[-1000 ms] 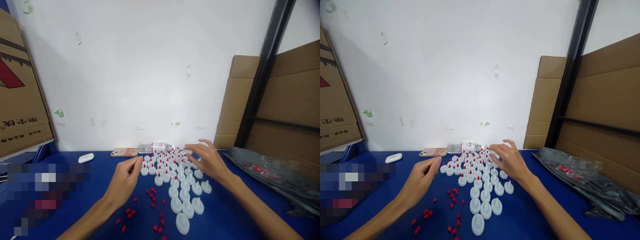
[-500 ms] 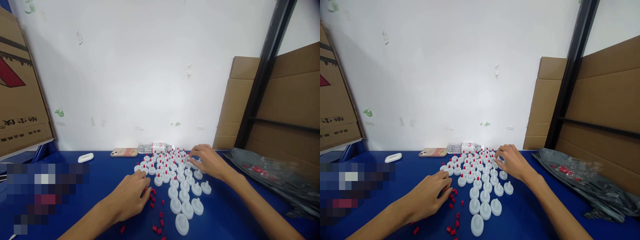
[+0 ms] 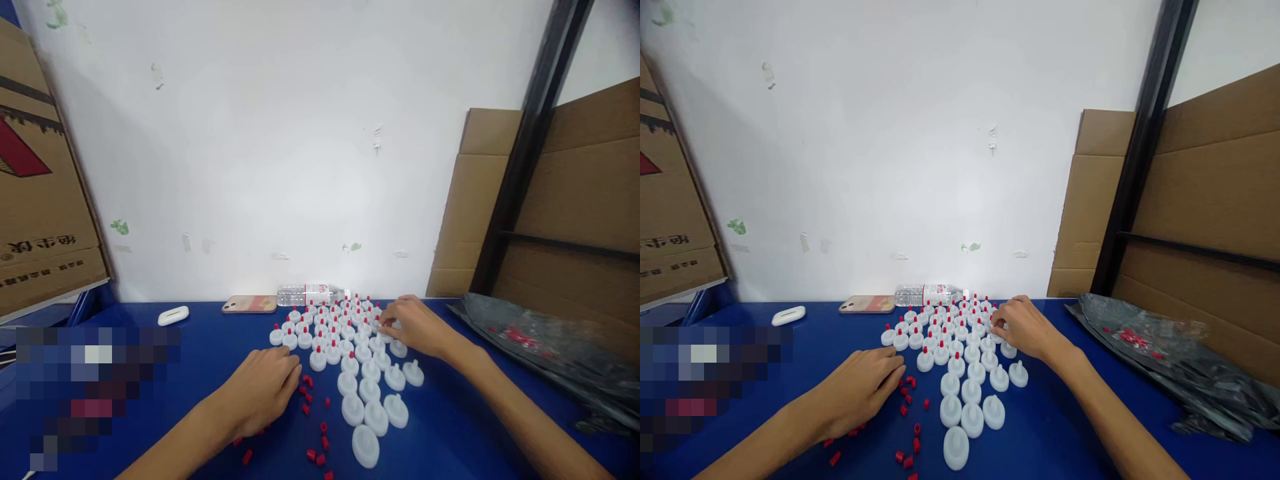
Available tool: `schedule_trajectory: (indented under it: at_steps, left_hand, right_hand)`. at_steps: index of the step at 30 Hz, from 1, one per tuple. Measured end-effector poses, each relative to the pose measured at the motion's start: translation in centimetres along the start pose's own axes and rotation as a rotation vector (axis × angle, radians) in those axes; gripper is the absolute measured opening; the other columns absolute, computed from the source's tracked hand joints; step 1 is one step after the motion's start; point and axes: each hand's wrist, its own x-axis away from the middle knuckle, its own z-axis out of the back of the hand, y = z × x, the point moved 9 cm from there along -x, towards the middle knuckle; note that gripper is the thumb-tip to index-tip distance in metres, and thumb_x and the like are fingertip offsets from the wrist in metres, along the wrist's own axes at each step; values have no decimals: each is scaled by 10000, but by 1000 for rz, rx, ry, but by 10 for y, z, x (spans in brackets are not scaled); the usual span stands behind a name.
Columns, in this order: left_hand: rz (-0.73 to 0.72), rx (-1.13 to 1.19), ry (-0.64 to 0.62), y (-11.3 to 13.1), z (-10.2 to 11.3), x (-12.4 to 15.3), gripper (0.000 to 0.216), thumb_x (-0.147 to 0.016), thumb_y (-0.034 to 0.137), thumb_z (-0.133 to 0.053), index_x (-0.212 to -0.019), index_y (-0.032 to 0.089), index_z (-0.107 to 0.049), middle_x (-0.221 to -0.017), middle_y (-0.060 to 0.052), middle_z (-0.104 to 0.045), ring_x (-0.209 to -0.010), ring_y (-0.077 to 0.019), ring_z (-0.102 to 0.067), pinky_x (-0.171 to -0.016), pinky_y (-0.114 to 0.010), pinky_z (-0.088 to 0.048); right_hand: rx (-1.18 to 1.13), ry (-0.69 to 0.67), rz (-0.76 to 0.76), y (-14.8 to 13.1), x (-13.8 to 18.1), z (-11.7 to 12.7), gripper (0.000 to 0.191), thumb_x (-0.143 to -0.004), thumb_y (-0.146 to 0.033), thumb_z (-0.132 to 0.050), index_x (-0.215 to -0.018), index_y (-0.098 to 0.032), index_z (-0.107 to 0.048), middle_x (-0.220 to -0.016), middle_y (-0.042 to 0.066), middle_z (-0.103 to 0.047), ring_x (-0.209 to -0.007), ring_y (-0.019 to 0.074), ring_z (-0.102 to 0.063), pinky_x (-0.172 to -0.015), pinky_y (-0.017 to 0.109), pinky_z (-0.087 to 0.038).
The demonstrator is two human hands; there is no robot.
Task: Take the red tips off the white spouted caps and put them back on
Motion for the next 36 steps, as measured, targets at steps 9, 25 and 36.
schedule_trajectory:
  at_steps: [9, 25, 36]
  left_hand:
    - [56, 83, 115, 0, 17, 2, 327, -1037, 256, -279, -1255, 229, -521, -1175, -90, -616, -1012, -258, -627, -775, -359, -477]
    - [66, 259, 190, -5, 5, -8, 121, -995, 292, -514, -1061, 266, -612, -878, 20, -648, -759, -176, -629, -671, -269, -413]
    - [29, 828, 356, 13, 25, 1, 193, -1025, 413, -449, -1037, 238, -531, -822, 16, -691, -655, -147, -644, -537, -230, -414]
  right_hand:
    - [-11, 41, -15, -3, 1, 9, 192, -944, -399, -603, -939, -247, -720, -891, 22, -750, -855, 241, -673, -882, 397, -417]
    - [-84, 325, 215, -84, 2, 47, 224, -1005, -253, -490, -891, -202, -675, -834, 43, -713, -853, 203, -621, -942, 418, -404]
    - [-229, 276, 300, -141, 9, 32, 369, -972, -406, -580, -1297, -236, -550, -1186, 56, -686, -1088, 226, -608, -1073, 474, -333]
